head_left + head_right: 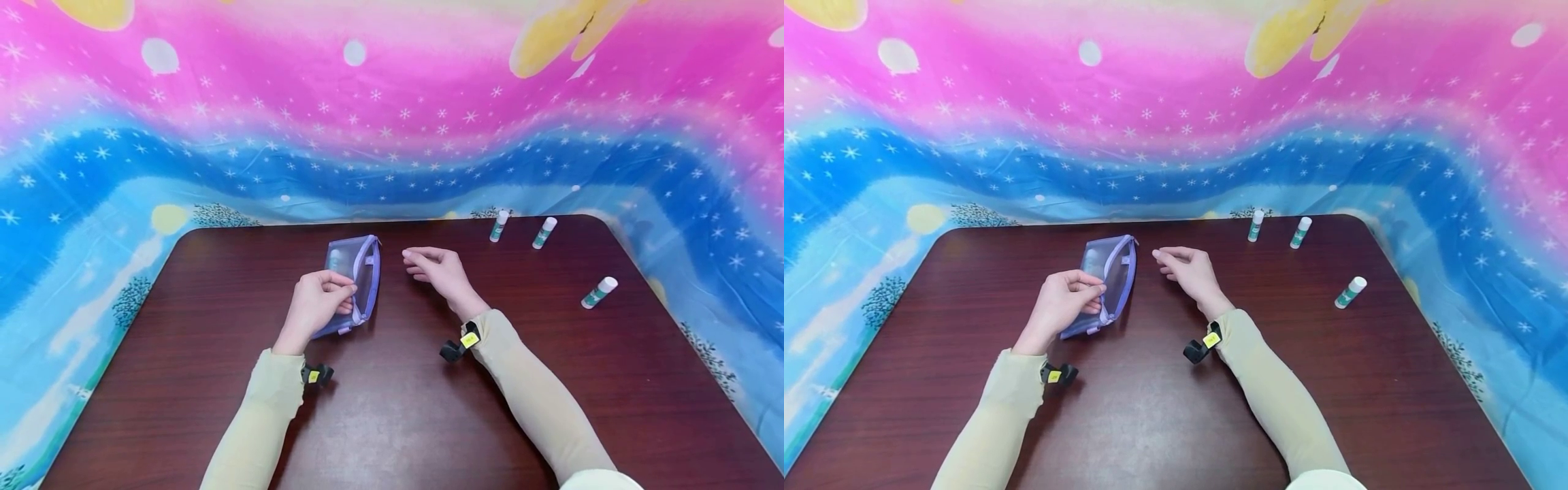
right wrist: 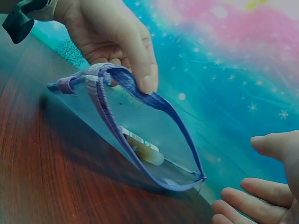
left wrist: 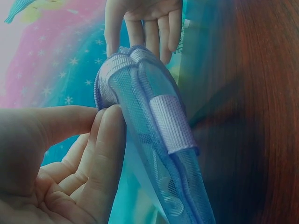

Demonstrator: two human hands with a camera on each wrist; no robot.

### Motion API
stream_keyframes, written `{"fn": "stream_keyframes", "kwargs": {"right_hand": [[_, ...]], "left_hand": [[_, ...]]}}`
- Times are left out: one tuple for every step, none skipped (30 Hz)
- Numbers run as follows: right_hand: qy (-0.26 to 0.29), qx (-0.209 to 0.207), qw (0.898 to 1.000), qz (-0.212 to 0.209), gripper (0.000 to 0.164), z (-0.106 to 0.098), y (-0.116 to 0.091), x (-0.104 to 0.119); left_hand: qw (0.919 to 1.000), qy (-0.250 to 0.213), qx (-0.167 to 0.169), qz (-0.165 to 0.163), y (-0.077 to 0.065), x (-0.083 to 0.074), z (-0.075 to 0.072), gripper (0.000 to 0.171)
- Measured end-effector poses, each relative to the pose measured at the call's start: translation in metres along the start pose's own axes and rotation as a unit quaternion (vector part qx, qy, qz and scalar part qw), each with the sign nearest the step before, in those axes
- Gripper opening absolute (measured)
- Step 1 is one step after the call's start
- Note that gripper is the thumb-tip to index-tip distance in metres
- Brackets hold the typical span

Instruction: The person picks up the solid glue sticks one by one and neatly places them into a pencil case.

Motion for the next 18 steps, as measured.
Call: {"fn": "stream_keyframes", "kwargs": {"right_hand": [[0.002,0.000,1.000,-0.003,0.040,-0.001,-0.001,0.001],[0.003,-0.001,1.000,-0.004,0.040,-0.003,-0.002,0.002],[0.004,-0.002,1.000,-0.005,0.041,-0.005,-0.002,0.002],[0.005,-0.003,1.000,-0.006,0.041,-0.007,-0.003,0.003],[0.007,-0.005,1.000,-0.006,0.041,-0.009,-0.004,0.003],[0.005,-0.007,1.000,-0.007,0.042,-0.011,-0.004,0.003],[0.006,-0.009,1.000,-0.007,0.042,-0.013,-0.005,0.004],[0.006,-0.011,1.000,-0.007,0.043,-0.015,-0.005,0.004],[0.007,-0.012,1.000,-0.008,0.044,-0.017,-0.006,0.005],[0.007,-0.013,1.000,-0.010,0.044,-0.019,-0.007,0.005],[0.008,-0.013,1.000,-0.012,0.045,-0.021,-0.008,0.006],[0.008,-0.013,1.000,-0.014,0.046,-0.023,-0.008,0.006],[0.009,-0.014,1.000,-0.014,0.046,-0.025,-0.009,0.007],[0.010,-0.013,1.000,-0.016,0.047,-0.027,-0.010,0.007],[0.012,-0.014,1.000,-0.016,0.047,-0.029,-0.011,0.007],[0.012,-0.014,1.000,-0.016,0.048,-0.032,-0.012,0.007],[0.011,-0.015,1.000,-0.017,0.049,-0.034,-0.013,0.008],[0.010,-0.017,1.000,-0.017,0.049,-0.037,-0.013,0.008]], "left_hand": [[1.0000,-0.001,0.000,0.001,0.000,0.000,0.000,0.011],[1.0000,-0.002,0.001,0.001,0.000,0.000,0.000,0.011],[1.0000,-0.004,0.001,0.001,0.000,0.000,0.000,0.011],[1.0000,-0.005,0.001,0.001,0.000,0.000,0.000,0.011],[1.0000,-0.005,0.001,0.001,0.000,0.000,0.000,0.011],[1.0000,-0.005,0.002,0.001,0.000,0.000,0.000,0.011],[1.0000,-0.005,0.001,0.001,0.000,0.000,0.000,0.011],[1.0000,-0.005,0.001,0.001,0.000,0.000,0.000,0.011],[1.0000,-0.004,0.001,0.001,0.000,0.001,0.000,0.011],[1.0000,-0.003,0.001,0.001,0.000,0.001,0.000,0.011],[1.0000,-0.002,0.002,0.002,0.000,0.001,0.000,0.011],[1.0000,-0.002,0.002,0.002,0.000,0.001,0.000,0.011],[1.0000,-0.002,0.002,0.001,0.000,0.001,0.000,0.011],[1.0000,-0.002,0.002,0.001,0.000,0.001,0.000,0.011],[1.0000,-0.002,0.003,0.001,0.000,0.001,0.000,0.011],[1.0000,-0.003,0.003,0.001,0.000,0.000,0.000,0.011],[1.0000,-0.003,0.003,0.001,0.000,0.000,0.000,0.011],[1.0000,-0.003,0.003,0.001,0.000,0.000,0.000,0.011]]}}
Point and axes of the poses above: each hand's wrist, its own y-axis towards the middle knuckle, its own z-axis out of the palm, x = y × z, the point moved 10 cm from there along y, towards the middle knuckle, and after that the axes turned 13 degrees about z, right-handed, at the moved point
